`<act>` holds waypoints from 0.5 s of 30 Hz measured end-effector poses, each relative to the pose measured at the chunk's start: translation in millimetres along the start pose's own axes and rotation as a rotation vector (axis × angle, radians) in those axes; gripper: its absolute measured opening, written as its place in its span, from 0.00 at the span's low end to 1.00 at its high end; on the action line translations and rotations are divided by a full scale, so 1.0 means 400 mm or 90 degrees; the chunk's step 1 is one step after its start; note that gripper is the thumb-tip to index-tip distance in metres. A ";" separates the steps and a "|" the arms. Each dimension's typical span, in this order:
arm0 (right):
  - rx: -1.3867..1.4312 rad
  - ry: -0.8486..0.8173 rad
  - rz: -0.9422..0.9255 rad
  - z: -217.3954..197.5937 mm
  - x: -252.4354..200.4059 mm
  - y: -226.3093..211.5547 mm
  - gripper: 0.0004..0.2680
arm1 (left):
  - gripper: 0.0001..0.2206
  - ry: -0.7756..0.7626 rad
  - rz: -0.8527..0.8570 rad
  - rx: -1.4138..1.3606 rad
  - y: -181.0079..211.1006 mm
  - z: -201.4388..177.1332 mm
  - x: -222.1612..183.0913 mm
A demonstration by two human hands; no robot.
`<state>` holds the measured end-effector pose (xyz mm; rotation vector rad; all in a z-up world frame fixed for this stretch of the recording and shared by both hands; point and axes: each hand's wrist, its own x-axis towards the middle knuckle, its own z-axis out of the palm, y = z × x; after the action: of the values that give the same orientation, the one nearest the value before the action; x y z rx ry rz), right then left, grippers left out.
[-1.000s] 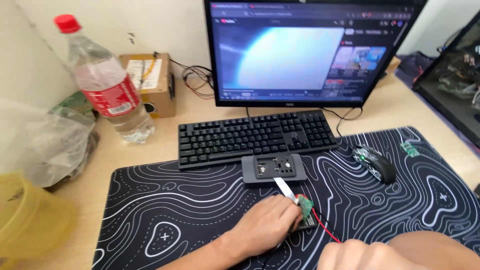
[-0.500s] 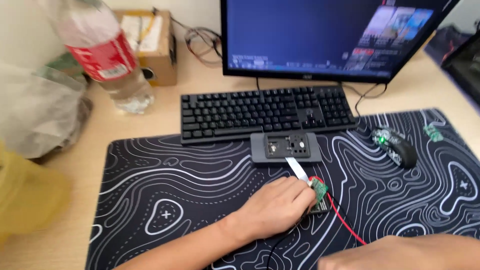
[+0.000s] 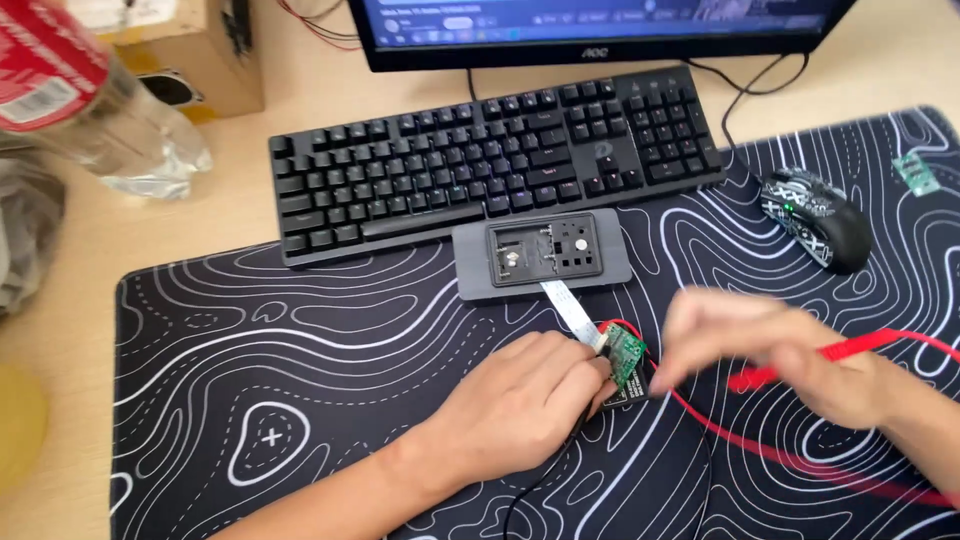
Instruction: Testing electrical components on a circuit board using multimeter probes
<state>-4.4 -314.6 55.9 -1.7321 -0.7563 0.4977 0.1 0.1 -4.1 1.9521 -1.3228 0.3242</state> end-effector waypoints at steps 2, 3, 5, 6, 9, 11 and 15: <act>-0.050 0.143 -0.029 0.015 -0.036 0.082 0.33 | 0.07 0.003 0.004 -0.002 0.006 -0.016 0.009; -0.105 0.282 -0.059 0.023 -0.055 0.124 0.33 | 0.07 0.011 0.009 0.000 0.009 -0.021 0.013; -0.118 0.333 -0.031 0.032 -0.053 0.141 0.28 | 0.07 0.001 0.007 -0.010 0.008 -0.027 0.016; -0.137 0.385 -0.011 0.039 -0.054 0.148 0.24 | 0.07 -0.007 0.011 -0.013 0.004 -0.030 0.020; -0.140 0.395 0.042 0.066 -0.041 0.122 0.17 | 0.07 -0.009 0.005 -0.012 0.003 -0.022 0.008; -0.126 0.376 0.033 0.078 -0.032 0.118 0.11 | 0.07 -0.014 0.006 -0.016 0.005 -0.027 0.010; -0.149 0.309 0.005 0.088 0.014 0.058 0.07 | 0.05 -0.020 -0.003 -0.040 0.008 -0.042 0.020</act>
<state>-18.6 -290.3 23.8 -1.9680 -0.4688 -0.0177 4.0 5.6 13.6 1.9153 -1.3319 0.2480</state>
